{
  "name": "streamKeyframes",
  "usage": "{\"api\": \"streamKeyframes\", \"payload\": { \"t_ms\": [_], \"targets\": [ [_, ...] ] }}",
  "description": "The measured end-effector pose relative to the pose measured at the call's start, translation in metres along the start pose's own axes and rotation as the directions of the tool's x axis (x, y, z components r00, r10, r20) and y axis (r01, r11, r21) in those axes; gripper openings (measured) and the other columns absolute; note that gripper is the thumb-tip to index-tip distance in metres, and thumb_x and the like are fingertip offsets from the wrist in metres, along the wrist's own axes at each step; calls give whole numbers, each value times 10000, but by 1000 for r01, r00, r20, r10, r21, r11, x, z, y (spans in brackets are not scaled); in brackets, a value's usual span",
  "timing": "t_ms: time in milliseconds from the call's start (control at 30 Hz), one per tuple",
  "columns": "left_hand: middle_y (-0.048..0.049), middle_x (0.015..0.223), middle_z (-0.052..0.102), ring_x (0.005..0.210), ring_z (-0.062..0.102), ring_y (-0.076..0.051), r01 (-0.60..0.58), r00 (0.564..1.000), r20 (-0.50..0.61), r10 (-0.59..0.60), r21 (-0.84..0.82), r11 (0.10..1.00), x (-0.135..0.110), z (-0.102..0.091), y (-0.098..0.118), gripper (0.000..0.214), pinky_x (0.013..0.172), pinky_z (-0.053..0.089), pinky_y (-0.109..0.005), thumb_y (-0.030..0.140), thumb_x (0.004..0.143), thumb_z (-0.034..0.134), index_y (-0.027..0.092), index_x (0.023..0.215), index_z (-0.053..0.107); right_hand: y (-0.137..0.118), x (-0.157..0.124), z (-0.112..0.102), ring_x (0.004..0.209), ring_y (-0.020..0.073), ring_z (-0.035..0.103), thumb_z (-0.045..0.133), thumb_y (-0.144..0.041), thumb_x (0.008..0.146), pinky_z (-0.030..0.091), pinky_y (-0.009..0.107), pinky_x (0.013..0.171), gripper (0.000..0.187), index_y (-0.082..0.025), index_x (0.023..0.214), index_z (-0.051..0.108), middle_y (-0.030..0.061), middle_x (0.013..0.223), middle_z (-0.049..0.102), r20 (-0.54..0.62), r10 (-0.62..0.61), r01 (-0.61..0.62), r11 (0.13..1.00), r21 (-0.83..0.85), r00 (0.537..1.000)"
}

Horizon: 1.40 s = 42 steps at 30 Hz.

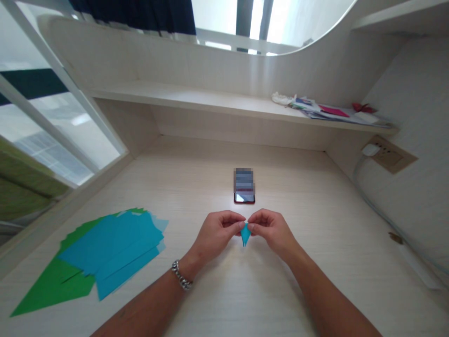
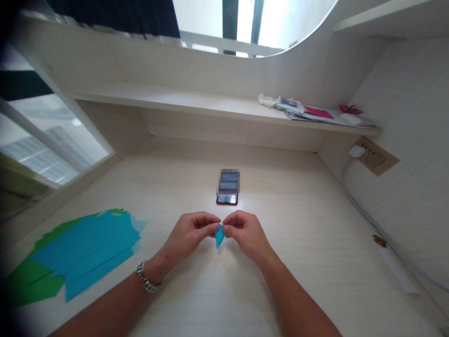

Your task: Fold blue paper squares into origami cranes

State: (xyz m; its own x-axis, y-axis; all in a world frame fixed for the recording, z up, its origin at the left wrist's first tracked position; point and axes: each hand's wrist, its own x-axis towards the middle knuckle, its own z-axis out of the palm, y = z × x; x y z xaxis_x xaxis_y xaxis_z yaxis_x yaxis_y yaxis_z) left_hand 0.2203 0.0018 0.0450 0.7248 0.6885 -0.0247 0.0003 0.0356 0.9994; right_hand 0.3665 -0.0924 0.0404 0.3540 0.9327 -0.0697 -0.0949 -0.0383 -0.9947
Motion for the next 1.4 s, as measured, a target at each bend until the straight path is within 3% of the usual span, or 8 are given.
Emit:
{"api": "streamKeyframes", "payload": {
  "t_ms": [333,500,667,833,967,1100,1233,1400],
  "targets": [
    [-45,766,698,695,650,-150,-55,996,-60,58,52,997,-2,4,-5,123,653,531,-251,210,716,711,147,806,656,2,1,3,596,112,569,751,-167,602,459,246,602,142,-170,707,655,-20,656,631,4,8,-8,990,138,1000],
    [-32,774,675,721,650,-150,-123,988,-87,126,42,992,-2,4,-6,173,671,527,-254,220,727,707,154,856,610,2,0,7,622,133,577,744,-265,655,471,265,594,218,-177,832,651,-10,677,618,15,24,-26,994,110,1000],
    [-62,828,692,766,663,-169,-25,998,-60,22,-52,998,-2,9,-8,247,709,538,-289,260,746,691,139,945,609,6,3,7,640,133,579,742,-281,675,465,258,613,209,-185,827,636,-7,693,627,-64,-95,101,991,89,993],
    [-67,696,682,639,645,-169,114,993,34,-113,-35,993,-2,11,-9,210,631,532,-301,312,757,663,115,823,635,7,4,4,653,135,587,699,-277,733,463,263,640,204,-203,911,632,-14,697,633,-143,-163,171,984,43,976],
    [-38,635,657,580,600,-140,38,998,38,-42,105,994,-2,7,-9,156,560,478,-247,285,771,634,131,761,654,7,3,0,695,166,618,687,-290,748,477,298,674,297,-193,1023,631,15,746,668,-39,-122,119,991,-59,992],
    [-9,615,636,565,568,-131,-45,998,45,33,305,951,-4,3,-6,124,527,420,-228,265,781,614,160,748,668,10,3,0,661,160,586,675,-294,755,454,280,625,129,-167,776,681,28,708,668,-28,-114,107,976,-190,993],
    [0,640,641,583,550,-133,-138,989,15,145,418,898,-6,3,-2,128,539,403,-234,274,801,599,181,745,667,13,4,4,623,138,549,692,-277,735,436,260,595,94,-183,729,692,5,664,648,-84,-165,153,979,-138,983],
    [-21,810,693,724,609,-154,-220,969,-8,249,435,873,-2,-3,-1,118,656,449,-250,223,831,568,200,842,684,10,5,5,615,144,567,720,-310,707,462,266,579,141,-195,788,733,17,673,665,-113,-120,112,991,-70,986]
  ]
}}
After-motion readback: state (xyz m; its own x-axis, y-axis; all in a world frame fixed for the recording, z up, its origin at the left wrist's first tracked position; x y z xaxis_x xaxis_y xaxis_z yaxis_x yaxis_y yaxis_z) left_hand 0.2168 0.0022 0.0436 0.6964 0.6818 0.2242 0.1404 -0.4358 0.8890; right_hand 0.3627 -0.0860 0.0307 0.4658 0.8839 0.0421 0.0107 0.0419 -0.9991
